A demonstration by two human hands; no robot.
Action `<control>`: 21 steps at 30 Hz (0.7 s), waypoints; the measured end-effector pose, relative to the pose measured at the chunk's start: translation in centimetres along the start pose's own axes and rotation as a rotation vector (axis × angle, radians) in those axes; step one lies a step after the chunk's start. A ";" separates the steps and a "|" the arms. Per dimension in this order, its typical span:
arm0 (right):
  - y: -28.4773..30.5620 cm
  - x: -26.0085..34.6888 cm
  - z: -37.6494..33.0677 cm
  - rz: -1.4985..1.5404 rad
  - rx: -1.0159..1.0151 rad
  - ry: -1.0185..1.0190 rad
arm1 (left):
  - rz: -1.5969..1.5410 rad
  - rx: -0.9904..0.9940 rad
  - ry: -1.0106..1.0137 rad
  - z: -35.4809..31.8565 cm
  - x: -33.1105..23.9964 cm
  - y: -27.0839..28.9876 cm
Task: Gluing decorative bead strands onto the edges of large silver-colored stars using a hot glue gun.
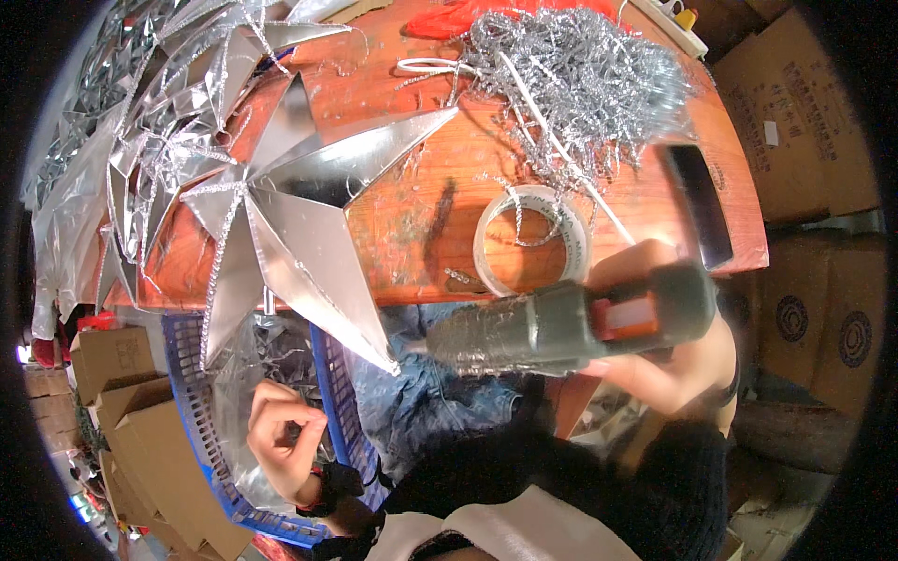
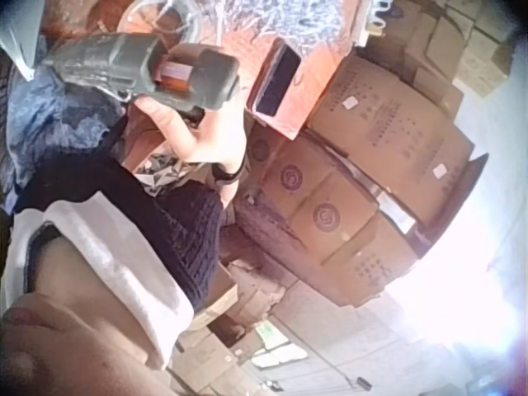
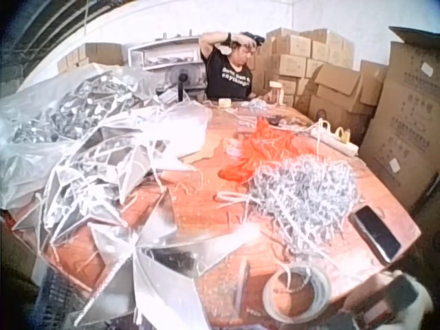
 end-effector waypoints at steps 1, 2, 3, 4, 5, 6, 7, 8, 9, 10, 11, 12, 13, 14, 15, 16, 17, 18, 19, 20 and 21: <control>0.1 0.2 0.0 -0.041 -0.001 0.038 | 0.010 0.007 0.027 0.0 0.3 -0.1; 0.6 -1.0 0.0 0.059 -0.098 -0.115 | 0.019 0.015 0.052 0.0 0.6 -0.1; 0.9 -1.7 -0.2 0.145 -0.202 -0.258 | 0.016 0.019 0.065 0.2 0.7 -0.4; 1.5 -2.8 -0.8 0.234 -0.309 -0.399 | 0.043 0.053 0.060 0.7 0.7 -1.0; 1.9 -2.7 -0.3 0.175 -0.251 -0.371 | 0.069 0.089 0.053 1.1 0.6 -1.6; 1.9 -2.7 0.3 0.126 -0.186 -0.329 | 0.104 0.111 0.049 1.4 0.7 -1.9; 1.7 -2.7 1.0 0.044 -0.105 -0.330 | 0.117 0.107 0.041 1.4 1.4 -2.1; 1.5 -2.9 1.7 -0.039 -0.025 -0.333 | 0.119 0.097 0.056 1.5 1.8 -2.4; 1.2 -3.6 2.4 0.121 -0.110 -0.326 | 0.121 0.092 0.068 1.6 2.4 -2.6; 1.1 -4.9 2.2 0.146 -0.115 -0.419 | 0.124 0.092 0.083 1.8 2.6 -2.9; 1.6 -5.2 2.2 -0.001 -0.120 -0.431 | 0.145 0.150 0.066 2.0 2.6 -3.3; 1.8 -5.8 2.2 -0.142 -0.120 -0.445 | 0.147 0.145 0.051 2.1 2.5 -3.6; 2.1 -5.4 2.5 -0.159 -0.194 -0.378 | 0.149 0.140 0.037 2.4 2.4 -4.0; 2.4 -4.7 2.8 -0.241 -0.221 -0.341 | 0.152 0.134 0.024 2.6 2.3 -4.3; 2.4 -4.7 2.8 -0.254 -0.238 -0.309 | 0.153 0.129 0.025 2.6 2.2 -4.1; 2.5 -4.8 2.9 -0.265 -0.254 -0.275 | 0.161 0.134 0.034 2.5 2.2 -4.0; 3.1 -4.9 3.0 -0.255 -0.268 -0.296 | 0.171 0.139 0.045 2.4 2.3 -3.8; 3.9 -5.2 2.9 -0.252 -0.286 -0.321 | 0.174 0.149 0.052 2.3 2.6 -4.0; 4.7 -5.5 2.9 -0.247 -0.302 -0.345 | 0.184 0.137 0.071 2.1 2.7 -3.9; 6.4 -5.1 3.6 -0.481 -0.307 -0.394 | 0.182 0.124 0.056 2.1 2.7 -3.7; 8.5 -4.7 4.1 -0.490 -0.371 -0.345 | 0.170 0.128 0.034 2.3 2.4 -4.1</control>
Point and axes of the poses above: each hand's wrist, its own z-axis towards the middle knuckle, its own y-axis out of the back of the hand, x = y × z, the point moved 10 cm from there along z, towards the middle knuckle, and after that the axes turned 1 degree about -z, right-handed, at the moved point
